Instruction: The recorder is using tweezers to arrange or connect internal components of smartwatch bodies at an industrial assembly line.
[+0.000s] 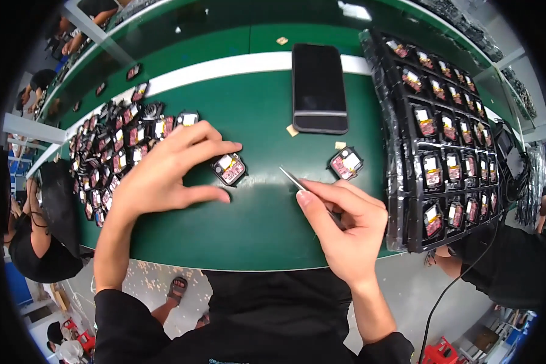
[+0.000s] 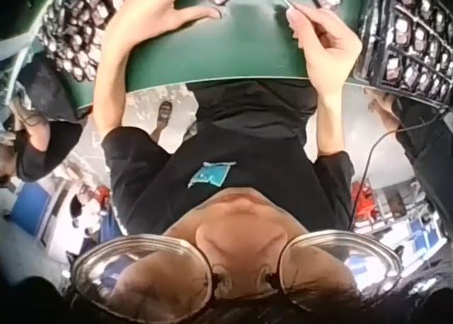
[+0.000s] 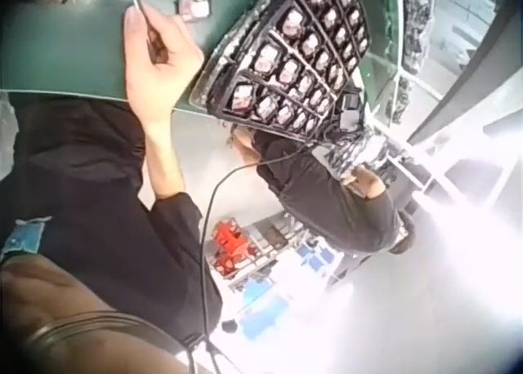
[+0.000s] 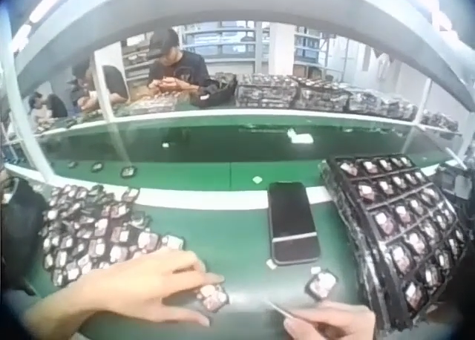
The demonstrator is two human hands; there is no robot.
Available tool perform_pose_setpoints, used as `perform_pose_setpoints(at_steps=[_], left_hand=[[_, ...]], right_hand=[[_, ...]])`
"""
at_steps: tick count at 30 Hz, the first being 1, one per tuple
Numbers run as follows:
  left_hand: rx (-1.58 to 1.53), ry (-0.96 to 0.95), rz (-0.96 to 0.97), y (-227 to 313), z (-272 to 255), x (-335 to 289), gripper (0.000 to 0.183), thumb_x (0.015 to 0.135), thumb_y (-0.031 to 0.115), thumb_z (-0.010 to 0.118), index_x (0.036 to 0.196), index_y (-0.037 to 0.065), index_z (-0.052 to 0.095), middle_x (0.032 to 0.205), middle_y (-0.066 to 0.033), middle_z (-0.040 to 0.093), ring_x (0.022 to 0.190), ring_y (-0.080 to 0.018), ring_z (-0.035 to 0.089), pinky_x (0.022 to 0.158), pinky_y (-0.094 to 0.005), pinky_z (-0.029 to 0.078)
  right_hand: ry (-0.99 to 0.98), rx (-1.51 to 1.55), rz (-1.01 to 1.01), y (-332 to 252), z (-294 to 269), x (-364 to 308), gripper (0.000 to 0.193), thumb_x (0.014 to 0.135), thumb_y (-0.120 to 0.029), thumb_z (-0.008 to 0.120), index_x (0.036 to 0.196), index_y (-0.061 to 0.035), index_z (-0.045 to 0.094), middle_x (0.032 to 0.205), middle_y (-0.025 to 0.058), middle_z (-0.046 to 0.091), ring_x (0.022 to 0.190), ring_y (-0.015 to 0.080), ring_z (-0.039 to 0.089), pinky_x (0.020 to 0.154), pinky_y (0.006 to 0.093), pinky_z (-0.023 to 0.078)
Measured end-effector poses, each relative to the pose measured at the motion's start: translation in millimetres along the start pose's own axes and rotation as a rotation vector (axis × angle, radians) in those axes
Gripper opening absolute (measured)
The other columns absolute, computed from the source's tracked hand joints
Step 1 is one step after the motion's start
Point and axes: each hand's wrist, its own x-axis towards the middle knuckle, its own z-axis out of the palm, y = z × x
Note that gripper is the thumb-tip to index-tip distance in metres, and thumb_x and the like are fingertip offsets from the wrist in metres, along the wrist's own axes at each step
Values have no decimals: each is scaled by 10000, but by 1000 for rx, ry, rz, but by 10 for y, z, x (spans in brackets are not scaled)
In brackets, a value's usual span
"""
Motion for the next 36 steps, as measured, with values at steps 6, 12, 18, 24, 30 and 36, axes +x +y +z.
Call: perform_pose_setpoints(at_steps=[6, 12, 18, 24, 30, 36], left_hand=[[-180, 57, 31, 10, 182, -20, 548, 825, 134, 927, 1323, 33, 722, 1200, -105, 673, 1022, -299, 666, 874, -396, 553], [-207, 40, 48, 92, 331, -9, 555, 797, 188, 955, 1287, 8, 766, 1066, -103, 743, 895, -257, 666, 756, -346, 525], [-245, 76, 26, 59, 372, 12, 570, 755, 232, 980, 1246, 2, 802, 993, -66, 722, 806, -201, 616, 638, -326, 467], [-213, 58, 22, 38, 344, 32, 601, 733, 268, 986, 1245, 9, 809, 967, -73, 721, 740, -175, 577, 623, -304, 434], [-181, 34, 11, 46, 333, 50, 625, 722, 300, 990, 1249, 20, 806, 948, -58, 713, 706, -165, 536, 623, -303, 420], [-183, 53, -38, 91, 334, 41, 621, 717, 310, 993, 1236, 31, 798, 900, -53, 682, 680, -165, 498, 614, -310, 400]], right_hand=[[-92, 5, 102, -59, 21, 62, 199, 957, 91, 802, 1154, 80, 828, 859, 41, 723, 777, 60, 634, 690, 196, 477], [-237, -80, -64, 4, 27, 211, 155, 908, 118, 797, 1055, 82, 831, 777, 41, 701, 655, 32, 591, 573, 219, 448], [-201, -329, -266, 50, 126, 170, 158, 820, 81, 827, 969, 31, 831, 664, 52, 629, 524, 103, 539, 494, 270, 375], [-192, -358, -268, 64, 161, 194, 153, 829, 79, 829, 978, 45, 842, 676, 29, 643, 552, 64, 507, 518, 246, 333], [-189, -340, -335, 101, 148, 196, 180, 829, 87, 829, 1000, 34, 847, 672, 20, 635, 547, 62, 499, 510, 246, 326], [-176, -351, -332, 95, 145, 179, 202, 817, 99, 831, 1007, 31, 851, 682, 17, 646, 536, 51, 489, 502, 235, 331]])
